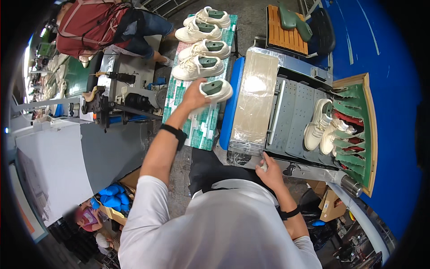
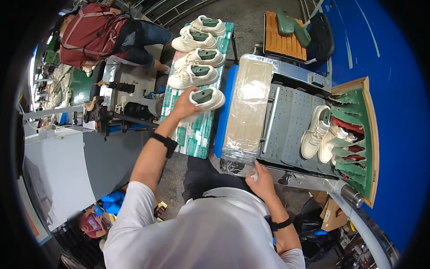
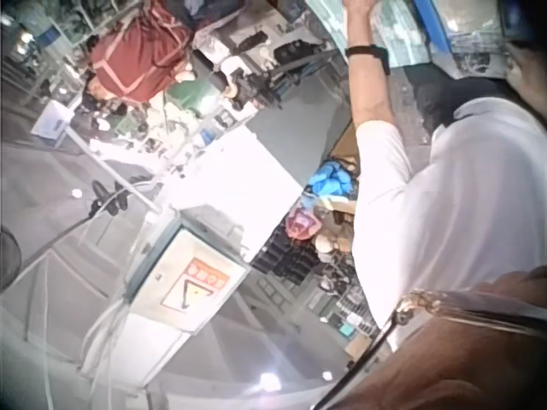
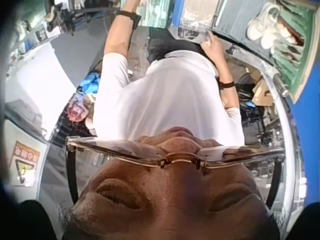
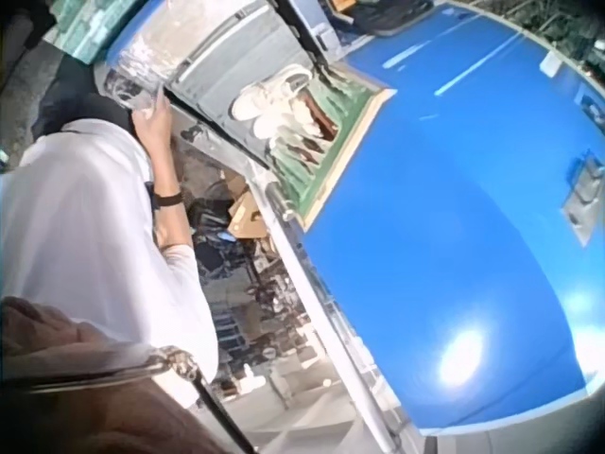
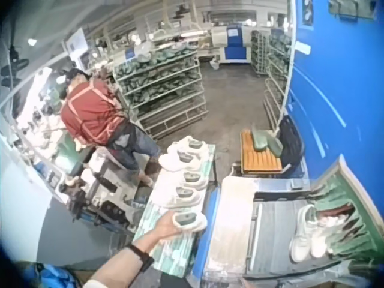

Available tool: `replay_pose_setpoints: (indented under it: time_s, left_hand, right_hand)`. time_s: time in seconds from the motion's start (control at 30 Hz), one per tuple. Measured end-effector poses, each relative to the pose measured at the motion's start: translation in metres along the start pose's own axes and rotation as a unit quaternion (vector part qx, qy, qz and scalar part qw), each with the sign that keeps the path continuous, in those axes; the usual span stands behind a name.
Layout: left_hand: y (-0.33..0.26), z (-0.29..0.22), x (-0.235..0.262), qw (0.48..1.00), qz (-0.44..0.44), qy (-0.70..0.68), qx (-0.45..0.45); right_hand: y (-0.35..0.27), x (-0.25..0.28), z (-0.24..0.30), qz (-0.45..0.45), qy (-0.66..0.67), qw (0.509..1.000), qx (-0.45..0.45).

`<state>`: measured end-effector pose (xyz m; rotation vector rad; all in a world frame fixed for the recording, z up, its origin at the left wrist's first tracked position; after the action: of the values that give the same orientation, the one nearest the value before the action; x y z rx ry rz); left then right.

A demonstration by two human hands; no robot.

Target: The worker is conditioning shoes by placing them on a steaming machine to soften and shape them before final finishing.

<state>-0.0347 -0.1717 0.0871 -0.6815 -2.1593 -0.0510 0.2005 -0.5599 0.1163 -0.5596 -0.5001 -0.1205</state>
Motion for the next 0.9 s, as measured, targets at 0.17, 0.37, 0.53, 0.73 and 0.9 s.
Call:
replay_pose_setpoints:
  time_s: [0.17, 0.37, 0.53, 0.73, 0.9]
  left_hand:
    - [0.05, 0.052, -0.001, 0.99, -0.006, 0.14, -0.002]
    - [0.048, -0.127, -0.099, 0.976, -0.07, 0.096, -0.183]
    - [0.012, -0.287, -0.311, 0.965, 0.186, -0.169, -0.07]
    - [0.011, -0.37, -0.417, 0.96, 0.113, -0.256, 0.022]
    - [0.025, -0.33, -0.399, 0.923, 0.16, -0.345, 0.057]
  right_hand:
    - [-0.016, 0.001, -0.021, -0.013, 0.007, 1.0, -0.015]
    - [-0.039, -0.026, -0.064, -0.068, 0.057, 0.996, -0.028]
    - [-0.07, -0.011, -0.064, -0.081, 0.144, 0.983, -0.085]
    - [-0.14, -0.015, -0.104, -0.107, 0.207, 0.949, -0.212]
    - [-0.169, -0.028, -0.124, -0.129, 0.201, 0.943, -0.233]
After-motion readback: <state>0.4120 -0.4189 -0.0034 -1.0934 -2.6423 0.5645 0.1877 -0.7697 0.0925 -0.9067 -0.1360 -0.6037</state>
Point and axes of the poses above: each hand's wrist, its own y-axis towards the middle knuckle, its own x-axis out of the back of the hand, z = x × y, the point moved 4 cm from there along y, towards the middle knuckle, and after that the axes turned 2 degrees about -x, right-handed, at the moved point
